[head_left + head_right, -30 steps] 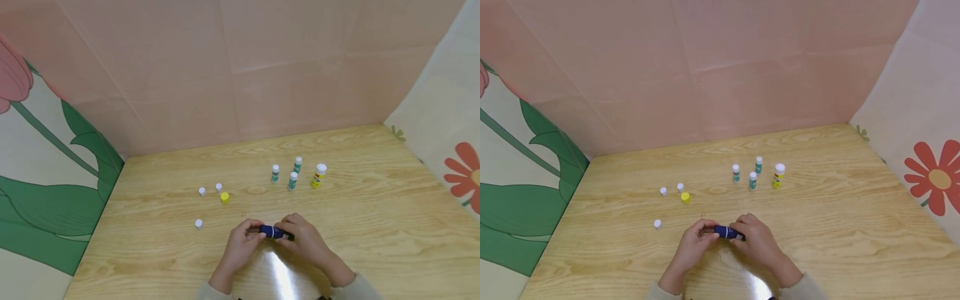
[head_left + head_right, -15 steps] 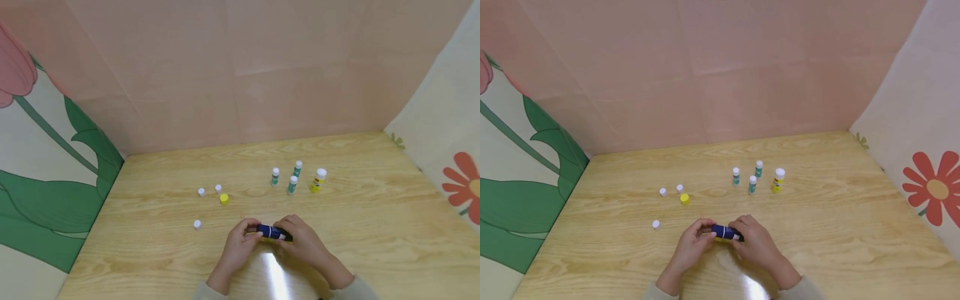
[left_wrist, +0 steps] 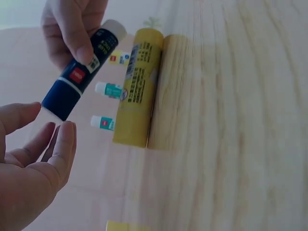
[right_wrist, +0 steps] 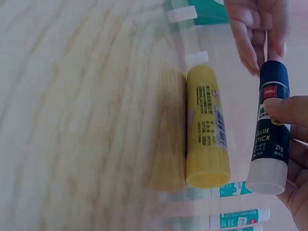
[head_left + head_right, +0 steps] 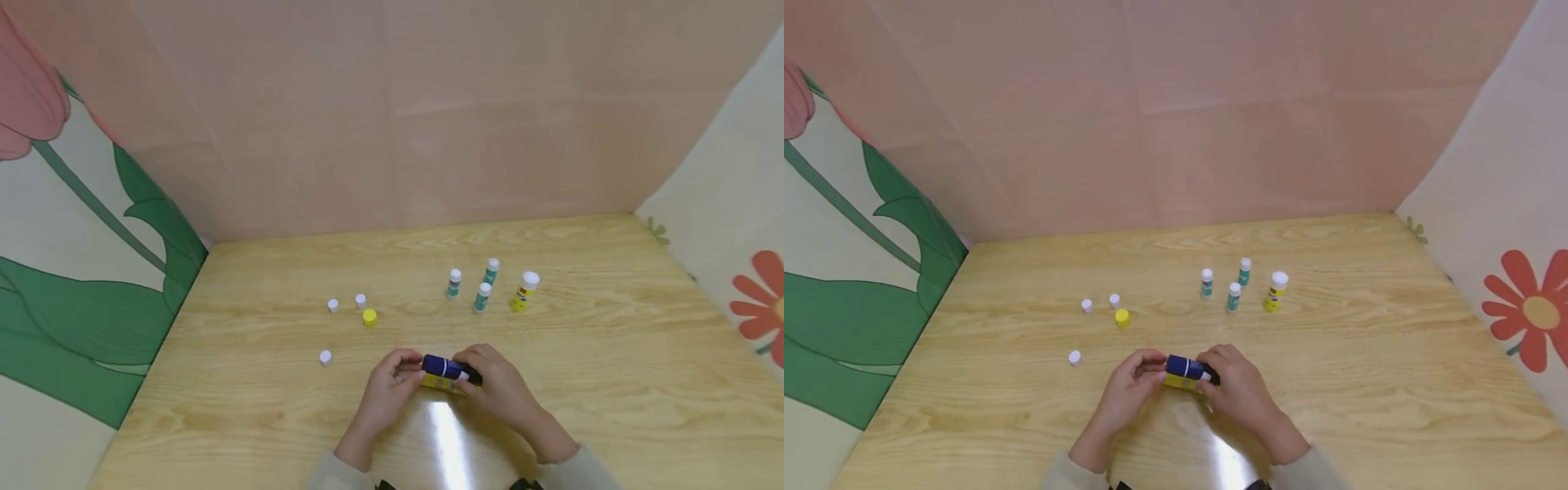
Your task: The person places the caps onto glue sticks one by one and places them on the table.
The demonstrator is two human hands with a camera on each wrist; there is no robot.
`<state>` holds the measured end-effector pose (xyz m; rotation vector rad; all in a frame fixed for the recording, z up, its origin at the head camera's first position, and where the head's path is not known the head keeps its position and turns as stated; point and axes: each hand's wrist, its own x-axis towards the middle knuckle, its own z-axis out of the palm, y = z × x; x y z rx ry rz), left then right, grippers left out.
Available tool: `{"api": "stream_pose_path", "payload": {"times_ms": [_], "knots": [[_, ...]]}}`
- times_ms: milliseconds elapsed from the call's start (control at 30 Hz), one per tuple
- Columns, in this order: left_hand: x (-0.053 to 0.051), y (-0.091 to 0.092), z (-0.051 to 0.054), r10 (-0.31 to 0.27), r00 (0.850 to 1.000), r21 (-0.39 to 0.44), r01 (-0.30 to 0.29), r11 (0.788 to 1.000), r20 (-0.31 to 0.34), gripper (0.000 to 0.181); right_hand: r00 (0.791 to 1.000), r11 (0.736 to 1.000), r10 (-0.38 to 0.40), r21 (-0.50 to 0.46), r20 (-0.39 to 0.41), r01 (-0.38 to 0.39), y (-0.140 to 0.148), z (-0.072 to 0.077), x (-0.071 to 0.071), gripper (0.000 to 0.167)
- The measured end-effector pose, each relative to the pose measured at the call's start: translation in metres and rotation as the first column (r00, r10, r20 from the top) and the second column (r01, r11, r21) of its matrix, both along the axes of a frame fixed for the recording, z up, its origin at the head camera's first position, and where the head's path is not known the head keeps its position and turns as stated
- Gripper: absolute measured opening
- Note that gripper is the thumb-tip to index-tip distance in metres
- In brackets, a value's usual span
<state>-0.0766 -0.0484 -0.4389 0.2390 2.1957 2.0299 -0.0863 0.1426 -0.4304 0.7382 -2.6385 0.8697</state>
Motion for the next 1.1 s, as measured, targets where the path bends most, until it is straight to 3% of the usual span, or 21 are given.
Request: {"api": "stream_pose_path", "payload": {"times_ms": [200, 467, 733, 1100], "knots": [[-0.001, -0.004, 0.002, 0.011, 1.000, -0.001, -0.011, 1.000, 0.021, 0.030, 0.999, 0.999, -0.042, -0.013, 0.016, 0.042, 0.001, -0.001, -0.003, 0.031], [0.002, -0.005, 0.014, 0.044, 0.998, -0.021, -0.043, 0.999, 0.053, 0.030, 0.993, 0.997, -0.082, 0.000, 0.090, 0.082, 0.005, -0.003, -0.004, 0.031], [0.002, -0.009, -0.010, 0.092, 0.993, -0.055, -0.088, 0.995, 0.080, 0.032, 0.981, 0.992, -0.129, 0.032, 0.143, 0.125, 0.012, -0.012, -0.003, 0.029], [-0.003, -0.021, -0.004, 0.100, 0.995, -0.072, -0.099, 0.993, 0.016, 0.032, 0.963, 0.984, -0.172, 0.080, 0.206, 0.159, 0.012, -0.010, -0.012, 0.029]]}}
